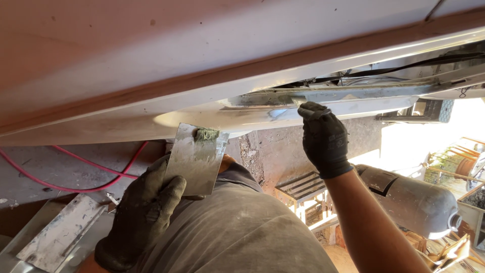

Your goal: The person applies a greenish body filler to the lower frame of a car door using a putty knife. They spread the filler along the metal edge, then scrape excess material from the knife onto a metal sheet before continuing to apply more filler to the door frame.

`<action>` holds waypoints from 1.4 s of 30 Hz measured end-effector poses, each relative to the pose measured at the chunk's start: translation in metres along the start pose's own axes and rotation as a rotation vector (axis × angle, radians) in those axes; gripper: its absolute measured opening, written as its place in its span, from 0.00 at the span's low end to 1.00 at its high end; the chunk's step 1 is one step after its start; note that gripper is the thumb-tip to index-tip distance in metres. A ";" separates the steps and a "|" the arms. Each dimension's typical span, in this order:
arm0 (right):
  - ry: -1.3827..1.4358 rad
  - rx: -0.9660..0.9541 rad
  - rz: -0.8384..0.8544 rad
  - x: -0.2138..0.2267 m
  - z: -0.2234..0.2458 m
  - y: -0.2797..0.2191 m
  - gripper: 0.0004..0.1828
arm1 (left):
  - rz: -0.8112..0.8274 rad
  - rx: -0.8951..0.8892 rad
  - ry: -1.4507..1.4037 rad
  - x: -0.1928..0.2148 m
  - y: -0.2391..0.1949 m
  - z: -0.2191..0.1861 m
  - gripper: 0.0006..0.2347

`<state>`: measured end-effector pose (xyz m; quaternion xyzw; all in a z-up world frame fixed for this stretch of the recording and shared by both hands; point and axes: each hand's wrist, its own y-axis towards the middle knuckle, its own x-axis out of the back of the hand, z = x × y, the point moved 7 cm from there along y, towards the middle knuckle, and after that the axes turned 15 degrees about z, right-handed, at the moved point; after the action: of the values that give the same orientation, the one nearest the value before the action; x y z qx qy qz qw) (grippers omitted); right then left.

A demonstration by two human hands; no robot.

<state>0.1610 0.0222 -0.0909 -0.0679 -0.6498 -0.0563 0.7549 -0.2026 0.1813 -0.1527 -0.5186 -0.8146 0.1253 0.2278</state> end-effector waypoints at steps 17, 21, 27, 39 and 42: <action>-0.097 -0.183 0.138 0.042 -0.047 -0.042 0.24 | 0.006 0.217 0.052 -0.004 -0.011 0.029 0.28; -0.143 -0.159 0.129 0.026 -0.056 -0.043 0.25 | 0.122 0.384 -0.112 0.001 -0.005 -0.002 0.25; -0.094 -0.118 0.078 0.005 -0.055 -0.051 0.20 | 0.125 0.499 -0.077 -0.008 -0.010 -0.003 0.26; -0.009 -0.105 0.026 -0.032 -0.078 -0.037 0.20 | 0.106 0.441 -0.014 -0.022 -0.001 -0.009 0.25; 0.075 -0.233 0.050 -0.044 -0.079 -0.040 0.25 | 0.066 0.337 0.029 -0.023 0.002 -0.012 0.26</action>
<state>0.2243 -0.0313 -0.1452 -0.1690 -0.6084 -0.1152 0.7668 -0.1868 0.1611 -0.1485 -0.5011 -0.7612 0.2600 0.3192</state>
